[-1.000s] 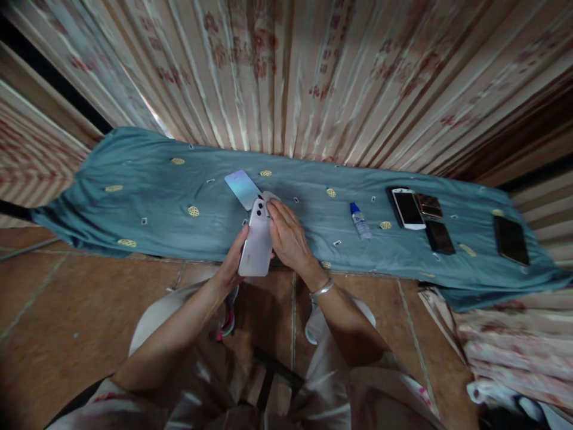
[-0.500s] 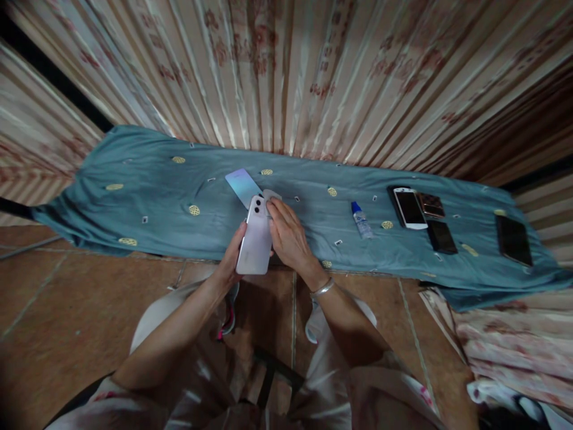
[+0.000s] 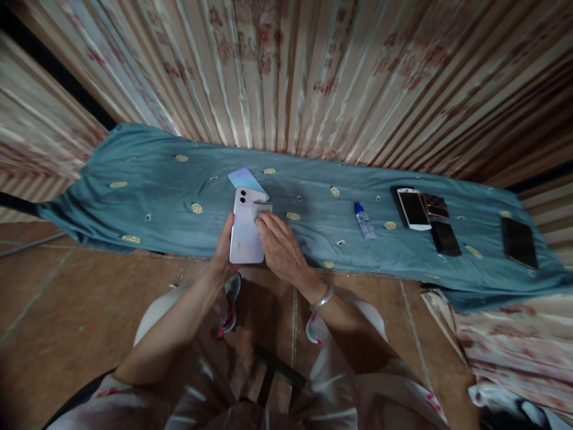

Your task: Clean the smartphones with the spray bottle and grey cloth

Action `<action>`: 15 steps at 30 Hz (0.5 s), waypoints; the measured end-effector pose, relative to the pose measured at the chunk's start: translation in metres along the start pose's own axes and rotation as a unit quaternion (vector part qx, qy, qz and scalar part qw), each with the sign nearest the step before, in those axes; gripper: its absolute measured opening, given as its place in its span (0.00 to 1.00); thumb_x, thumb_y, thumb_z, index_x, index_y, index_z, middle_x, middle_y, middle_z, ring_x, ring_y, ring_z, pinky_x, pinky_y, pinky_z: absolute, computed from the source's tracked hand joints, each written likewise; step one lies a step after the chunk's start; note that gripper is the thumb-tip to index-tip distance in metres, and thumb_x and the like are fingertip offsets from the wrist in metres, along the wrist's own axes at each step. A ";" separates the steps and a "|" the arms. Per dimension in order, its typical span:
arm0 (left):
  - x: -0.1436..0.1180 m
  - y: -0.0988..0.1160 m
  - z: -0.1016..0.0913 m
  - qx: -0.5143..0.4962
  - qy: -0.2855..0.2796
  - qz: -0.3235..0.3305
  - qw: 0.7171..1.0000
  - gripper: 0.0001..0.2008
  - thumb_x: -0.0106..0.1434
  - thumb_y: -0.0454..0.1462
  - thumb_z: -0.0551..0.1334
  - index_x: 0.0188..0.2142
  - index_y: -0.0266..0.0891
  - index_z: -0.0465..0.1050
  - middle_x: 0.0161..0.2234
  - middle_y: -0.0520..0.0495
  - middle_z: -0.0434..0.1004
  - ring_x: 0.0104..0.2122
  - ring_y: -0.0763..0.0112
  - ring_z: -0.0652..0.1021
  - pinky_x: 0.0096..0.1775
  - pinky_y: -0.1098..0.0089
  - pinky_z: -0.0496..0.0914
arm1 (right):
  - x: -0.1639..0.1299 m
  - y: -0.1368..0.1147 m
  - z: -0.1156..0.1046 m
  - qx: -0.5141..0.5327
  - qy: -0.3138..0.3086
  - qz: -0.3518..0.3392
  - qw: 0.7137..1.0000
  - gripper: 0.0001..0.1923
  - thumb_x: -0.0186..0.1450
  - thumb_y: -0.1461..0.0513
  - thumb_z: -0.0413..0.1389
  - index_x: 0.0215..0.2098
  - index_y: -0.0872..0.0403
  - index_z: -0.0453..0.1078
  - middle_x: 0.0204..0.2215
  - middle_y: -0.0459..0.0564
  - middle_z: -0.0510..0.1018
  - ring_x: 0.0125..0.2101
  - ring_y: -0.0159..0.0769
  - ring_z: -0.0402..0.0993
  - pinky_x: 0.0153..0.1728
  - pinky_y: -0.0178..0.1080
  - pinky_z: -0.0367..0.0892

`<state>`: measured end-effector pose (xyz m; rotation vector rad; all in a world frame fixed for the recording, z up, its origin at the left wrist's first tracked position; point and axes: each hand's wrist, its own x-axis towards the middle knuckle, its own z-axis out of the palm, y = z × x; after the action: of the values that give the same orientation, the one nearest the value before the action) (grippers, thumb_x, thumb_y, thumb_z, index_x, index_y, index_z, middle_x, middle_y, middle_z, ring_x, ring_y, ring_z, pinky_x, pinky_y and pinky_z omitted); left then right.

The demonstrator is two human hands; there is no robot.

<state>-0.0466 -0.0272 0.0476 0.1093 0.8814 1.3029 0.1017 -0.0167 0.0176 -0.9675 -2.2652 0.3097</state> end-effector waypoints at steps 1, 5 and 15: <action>0.000 0.001 0.000 0.000 -0.003 0.001 1.000 0.25 0.75 0.46 0.51 0.56 0.31 0.75 0.38 0.42 0.86 0.37 0.61 0.85 0.43 0.67 0.77 | -0.002 -0.002 0.000 0.000 0.000 -0.006 1.000 0.25 0.76 0.63 0.41 0.67 0.56 0.64 0.64 0.59 0.71 0.67 0.45 0.63 0.68 0.57 0.62; 0.000 0.003 0.002 -0.006 0.012 -0.009 1.000 0.26 0.76 0.45 0.47 0.51 0.30 0.78 0.35 0.42 0.85 0.37 0.62 0.84 0.43 0.68 0.77 | -0.008 -0.007 0.001 -0.008 0.006 -0.041 0.999 0.24 0.76 0.65 0.42 0.67 0.58 0.64 0.64 0.60 0.71 0.67 0.46 0.63 0.67 0.55 0.64; 0.003 -0.001 0.007 0.000 0.017 -0.008 1.000 0.26 0.76 0.47 0.46 0.41 0.33 0.78 0.27 0.48 0.81 0.26 0.73 0.80 0.34 0.76 0.75 | -0.007 -0.027 0.001 0.000 0.015 -0.095 0.995 0.23 0.75 0.65 0.44 0.66 0.62 0.63 0.63 0.63 0.71 0.67 0.45 0.62 0.67 0.52 0.65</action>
<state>-0.0420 -0.0221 0.0505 0.0806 0.9099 1.2937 0.0894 -0.0406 0.0254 -0.7432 -2.3082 0.2105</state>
